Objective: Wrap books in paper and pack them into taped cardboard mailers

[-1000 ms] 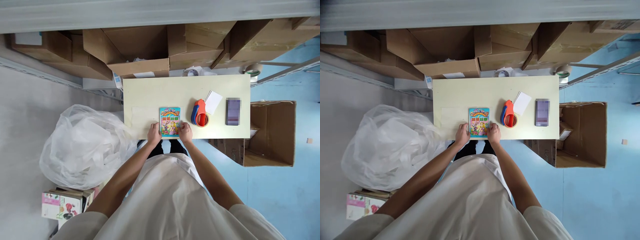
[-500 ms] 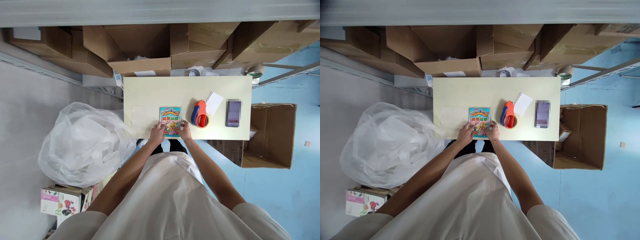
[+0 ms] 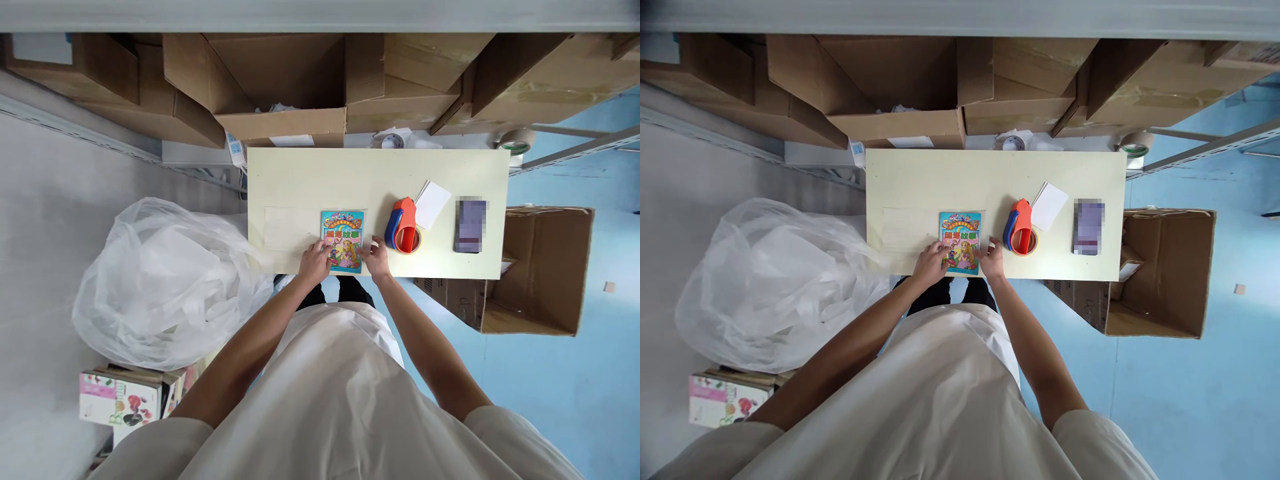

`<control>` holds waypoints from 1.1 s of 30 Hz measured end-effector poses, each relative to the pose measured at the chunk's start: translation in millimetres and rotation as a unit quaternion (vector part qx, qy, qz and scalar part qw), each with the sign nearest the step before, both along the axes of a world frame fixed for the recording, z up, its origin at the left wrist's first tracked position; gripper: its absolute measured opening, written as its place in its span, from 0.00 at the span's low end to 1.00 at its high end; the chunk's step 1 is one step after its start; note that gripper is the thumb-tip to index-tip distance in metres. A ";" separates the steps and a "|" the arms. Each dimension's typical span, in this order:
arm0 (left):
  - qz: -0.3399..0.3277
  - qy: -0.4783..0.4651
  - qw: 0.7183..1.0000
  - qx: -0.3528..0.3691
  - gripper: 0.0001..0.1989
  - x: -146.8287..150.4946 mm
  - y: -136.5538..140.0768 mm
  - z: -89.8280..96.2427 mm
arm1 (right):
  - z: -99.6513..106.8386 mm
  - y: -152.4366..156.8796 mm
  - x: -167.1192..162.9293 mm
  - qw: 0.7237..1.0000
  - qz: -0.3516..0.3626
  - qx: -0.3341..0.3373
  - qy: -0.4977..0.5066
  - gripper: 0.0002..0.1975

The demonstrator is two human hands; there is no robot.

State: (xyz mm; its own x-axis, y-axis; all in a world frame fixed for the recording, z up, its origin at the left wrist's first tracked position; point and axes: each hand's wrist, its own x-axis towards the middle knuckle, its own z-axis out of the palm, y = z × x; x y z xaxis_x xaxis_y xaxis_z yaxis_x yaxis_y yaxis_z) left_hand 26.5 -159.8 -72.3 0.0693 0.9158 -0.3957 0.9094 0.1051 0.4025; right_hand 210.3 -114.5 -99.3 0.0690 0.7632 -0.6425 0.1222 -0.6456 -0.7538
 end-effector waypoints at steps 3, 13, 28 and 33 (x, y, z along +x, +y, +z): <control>0.006 -0.010 1.000 0.008 0.21 -0.5 -3.4 1.3 | 0.3 -1.6 2.5 0.999 0.022 -0.035 0.017 0.22; 0.010 -0.191 0.980 0.048 0.28 37.4 -14.9 -1.0 | 27.5 -13.3 13.5 0.993 0.050 0.045 -0.099 0.10; 0.259 -0.473 0.839 -0.079 0.35 20.8 1.0 16.3 | 71.3 -2.9 -20.1 0.979 0.171 0.075 0.080 0.27; 0.328 -0.529 0.771 -0.132 0.40 -14.2 -1.2 5.6 | 51.7 -6.9 -45.7 0.975 0.185 0.020 0.121 0.29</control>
